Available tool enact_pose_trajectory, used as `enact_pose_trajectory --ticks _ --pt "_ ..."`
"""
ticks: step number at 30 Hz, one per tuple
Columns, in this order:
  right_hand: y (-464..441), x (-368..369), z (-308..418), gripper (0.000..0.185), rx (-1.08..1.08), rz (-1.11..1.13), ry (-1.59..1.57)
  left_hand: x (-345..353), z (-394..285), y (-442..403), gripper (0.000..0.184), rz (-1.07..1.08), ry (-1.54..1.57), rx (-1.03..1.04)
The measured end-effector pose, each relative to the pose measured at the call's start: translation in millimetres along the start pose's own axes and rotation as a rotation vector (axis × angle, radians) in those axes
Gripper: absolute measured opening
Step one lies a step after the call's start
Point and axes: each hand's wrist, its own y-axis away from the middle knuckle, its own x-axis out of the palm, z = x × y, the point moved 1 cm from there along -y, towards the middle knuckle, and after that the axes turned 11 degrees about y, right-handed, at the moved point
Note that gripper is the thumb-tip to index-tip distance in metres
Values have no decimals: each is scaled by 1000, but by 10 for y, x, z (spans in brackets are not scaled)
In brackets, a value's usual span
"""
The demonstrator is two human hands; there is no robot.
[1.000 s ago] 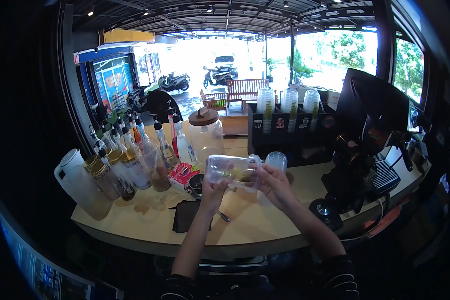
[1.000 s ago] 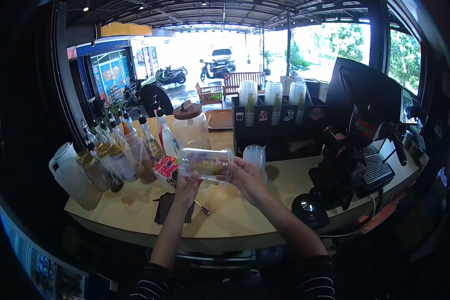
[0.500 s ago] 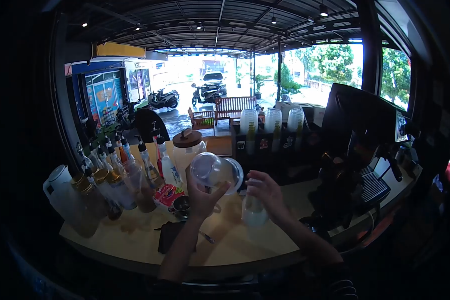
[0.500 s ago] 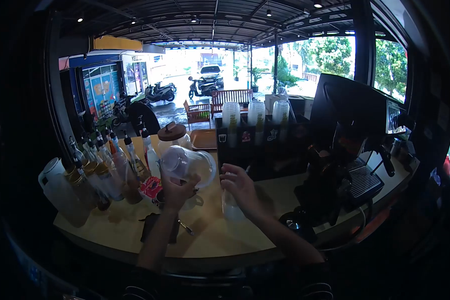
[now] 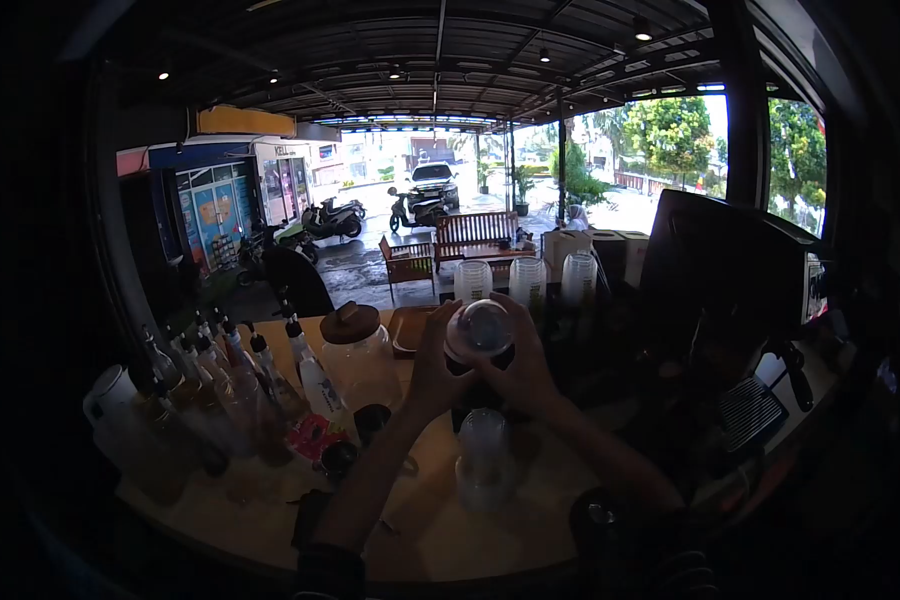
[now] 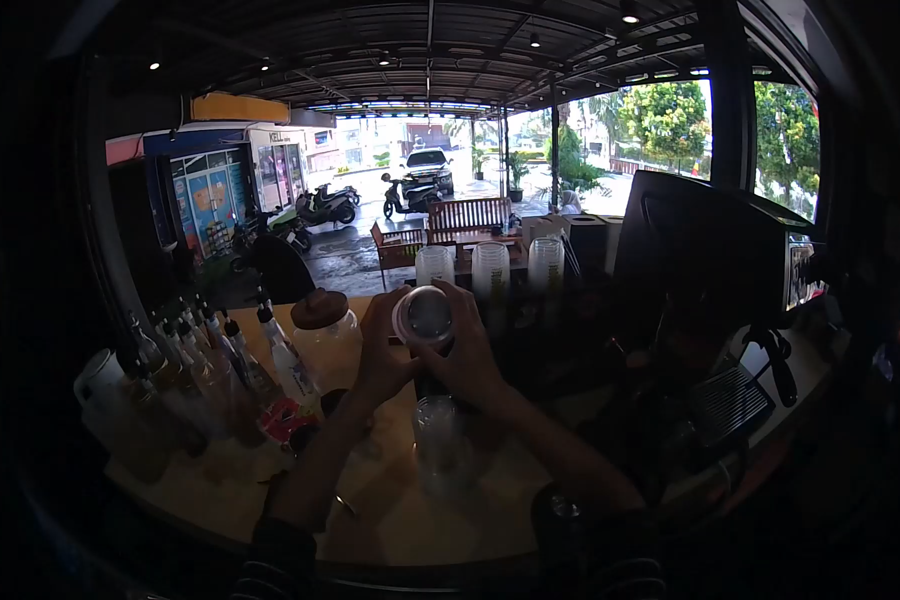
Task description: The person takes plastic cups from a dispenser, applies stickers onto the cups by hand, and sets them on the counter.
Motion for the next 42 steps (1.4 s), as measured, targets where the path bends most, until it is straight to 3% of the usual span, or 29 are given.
enact_pose_trajectory --ticks 3,6,16,25,42 --pt "-394 -33 -279 70 -14 -108 23 1 168 -92 82 -30 -25 -107" --pt "-836 8 -546 73 -3 -150 67 17 668 8 82 93 -164 -186" --pt "-1383 558 -1338 70 112 166 151 49 776 139 82 264 -589 -237" --pt "-1225 679 -1551 68 204 254 175 17 746 138 94 299 -567 -225" --pt "-1002 690 -1326 66 272 289 266 26 730 137 98 279 -515 -261"
